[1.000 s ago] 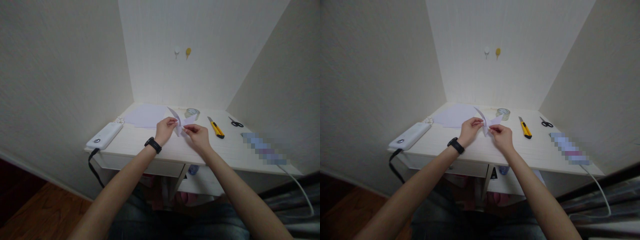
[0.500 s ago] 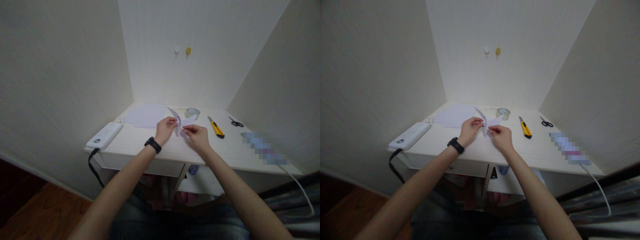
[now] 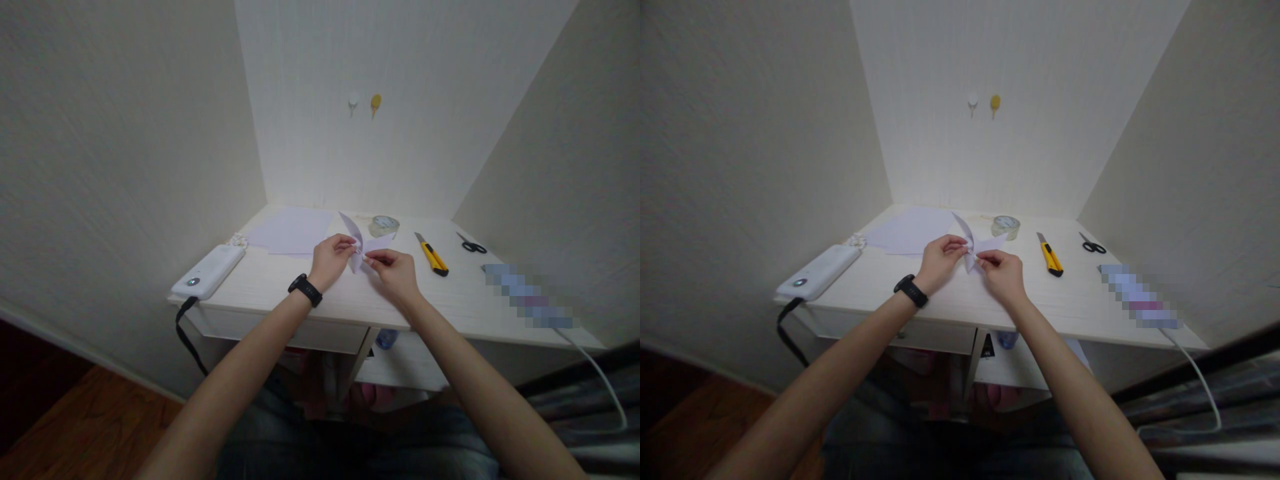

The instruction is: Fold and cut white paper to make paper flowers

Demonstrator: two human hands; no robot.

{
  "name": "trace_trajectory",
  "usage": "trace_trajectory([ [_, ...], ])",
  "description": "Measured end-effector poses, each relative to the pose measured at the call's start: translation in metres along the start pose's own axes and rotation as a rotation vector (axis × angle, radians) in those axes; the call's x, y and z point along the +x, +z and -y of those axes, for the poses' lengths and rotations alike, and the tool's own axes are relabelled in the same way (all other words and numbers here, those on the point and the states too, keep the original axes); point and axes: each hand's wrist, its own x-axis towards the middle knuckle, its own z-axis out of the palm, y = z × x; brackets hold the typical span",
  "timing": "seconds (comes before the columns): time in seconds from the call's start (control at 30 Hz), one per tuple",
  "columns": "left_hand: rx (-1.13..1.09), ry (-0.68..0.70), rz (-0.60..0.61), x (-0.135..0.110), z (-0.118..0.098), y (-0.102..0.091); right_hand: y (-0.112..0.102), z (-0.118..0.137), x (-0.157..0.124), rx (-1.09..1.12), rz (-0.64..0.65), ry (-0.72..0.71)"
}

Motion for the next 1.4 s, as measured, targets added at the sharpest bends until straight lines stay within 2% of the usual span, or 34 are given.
trace_trajectory([
  [0.17, 0.006, -0.002, 0.012, -0.001, 0.0, 0.0, 0.0, 0.003, -0.002, -0.011, 0.013, 0.002],
  [0.33, -0.083, -0.075, 0.028, -0.001, -0.002, 0.0, 0.001, 0.008, -0.004, -0.077, -0.006, -0.029],
  [0.57, -0.019, -0.082, -0.022, 0.0, -0.002, 0.0, 0.002, 0.013, -0.006, -0.118, -0.002, -0.069],
  [1.03, -0.359, -0.281, -0.033, -0.001, -0.007, 0.0, 0.001, 0.011, -0.009, -0.127, 0.009, -0.111],
  [1.4, -0.329, -0.246, -0.018, -0.002, -0.006, 0.0, 0.001, 0.012, -0.009, -0.151, -0.022, -0.136],
])
